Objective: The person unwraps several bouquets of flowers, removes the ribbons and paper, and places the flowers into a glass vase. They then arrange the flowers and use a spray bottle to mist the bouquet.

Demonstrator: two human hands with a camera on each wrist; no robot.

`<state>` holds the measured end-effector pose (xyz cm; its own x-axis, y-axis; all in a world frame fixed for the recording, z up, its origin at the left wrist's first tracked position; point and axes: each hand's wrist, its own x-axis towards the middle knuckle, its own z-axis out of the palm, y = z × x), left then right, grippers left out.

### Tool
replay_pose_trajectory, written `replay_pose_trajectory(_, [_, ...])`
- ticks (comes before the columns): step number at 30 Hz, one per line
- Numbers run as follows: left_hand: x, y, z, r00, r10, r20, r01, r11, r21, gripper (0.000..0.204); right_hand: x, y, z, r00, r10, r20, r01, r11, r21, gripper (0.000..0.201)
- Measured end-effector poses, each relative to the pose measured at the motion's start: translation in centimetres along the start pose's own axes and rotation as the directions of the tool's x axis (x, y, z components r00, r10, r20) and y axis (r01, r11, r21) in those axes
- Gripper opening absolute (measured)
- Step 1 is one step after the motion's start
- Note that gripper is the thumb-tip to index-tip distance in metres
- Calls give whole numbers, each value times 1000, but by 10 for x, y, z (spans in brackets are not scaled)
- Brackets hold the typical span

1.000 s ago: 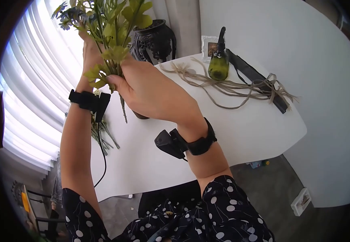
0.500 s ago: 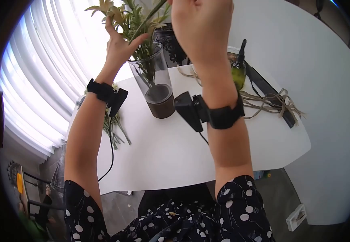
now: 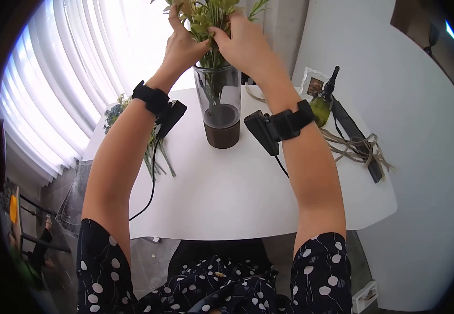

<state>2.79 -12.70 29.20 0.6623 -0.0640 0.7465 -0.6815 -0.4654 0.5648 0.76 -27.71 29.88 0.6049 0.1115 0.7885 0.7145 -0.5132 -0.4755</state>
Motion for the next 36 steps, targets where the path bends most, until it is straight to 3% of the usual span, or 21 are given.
replay_pose_trajectory(1, [2, -9, 2, 989, 137, -52, -135, 990, 36, 109, -5, 4, 5, 998, 50, 29, -49, 999, -2, 34])
replay_pose_trajectory(5, [6, -22, 5, 969, 246, -35, -242, 967, 82, 111, -15, -1, 4, 982, 117, 147, -105, 991, -88, 39])
replay_pose_trajectory(6, [7, -24, 5, 970, 239, -38, -235, 968, 82, 111, -17, 2, 4, 981, 118, 155, -105, 991, -89, 39])
replay_pose_trajectory(8, [8, -23, 6, 909, 401, -117, -398, 916, 50, 110, -20, 3, 7, 986, 15, 168, -10, 1000, -28, 41])
replay_pose_trajectory(9, [6, -21, 5, 910, 398, -117, -395, 918, 49, 110, -23, -1, 5, 985, 17, 171, -12, 999, -29, 41])
replay_pose_trajectory(11, [5, -17, 2, 979, 200, -49, -200, 980, 5, 110, -29, -14, -3, 984, 101, 147, -98, 995, -33, 42])
replay_pose_trajectory(15, [3, -15, 3, 977, 207, -52, -205, 978, 46, 111, -28, -22, -10, 992, 53, 112, -47, 998, -51, 43])
replay_pose_trajectory(17, [1, -14, 6, 981, 132, -144, -113, 985, 133, 90, -28, -15, -6, 992, 33, 120, -19, 993, -113, 41])
replay_pose_trajectory(18, [2, -17, 6, 981, 132, -144, -113, 985, 132, 90, -28, -16, -7, 992, 33, 121, -19, 993, -114, 41])
replay_pose_trajectory(20, [10, -29, 6, 998, 66, -21, -59, 971, 232, 96, -26, -20, -8, 931, 233, 283, -103, 908, -407, 39])
replay_pose_trajectory(24, [14, -45, 10, 999, 41, 34, -49, 952, 303, 73, -27, -16, -6, 917, 244, 315, -115, 920, -376, 37])
replay_pose_trajectory(27, [10, -39, 9, 994, 106, 18, -107, 952, 285, 65, -29, -14, -10, 920, 211, 329, -128, 958, -256, 43])
replay_pose_trajectory(28, [7, -36, 8, 919, 381, -102, -328, 883, 337, 70, -32, -16, -12, 930, 206, 306, -151, 969, -194, 47])
replay_pose_trajectory(29, [3, -31, 5, 756, 623, -200, -511, 753, 415, 76, -36, -19, -14, 938, 202, 283, -171, 977, -129, 51])
replay_pose_trajectory(30, [-7, -26, 2, 750, 629, -208, -512, 749, 420, 76, -41, -22, -16, 940, 191, 282, -159, 979, -131, 51])
replay_pose_trajectory(31, [-22, -22, -3, 874, 409, -262, -383, 912, 145, 81, -48, -24, -17, 957, 209, 203, -191, 976, -105, 54])
replay_pose_trajectory(32, [-35, -19, -8, 956, 169, -241, -207, 968, -144, 87, -54, -25, -17, 966, 228, 122, -221, 973, -73, 57])
replay_pose_trajectory(33, [-46, -23, -12, 943, 207, -261, -222, 975, -29, 91, -60, -19, -14, 985, 169, 43, -168, 986, -13, 57])
replay_pose_trajectory(34, [-60, -27, -15, 945, 139, -297, -167, 984, -68, 86, -69, -17, -13, 986, 160, 47, -160, 987, -11, 57])
replay_pose_trajectory(36, [-88, -40, -23, 949, -53, -311, 20, 994, -110, 71, -89, -21, -8, 931, 184, -315, -241, 958, -155, 43])
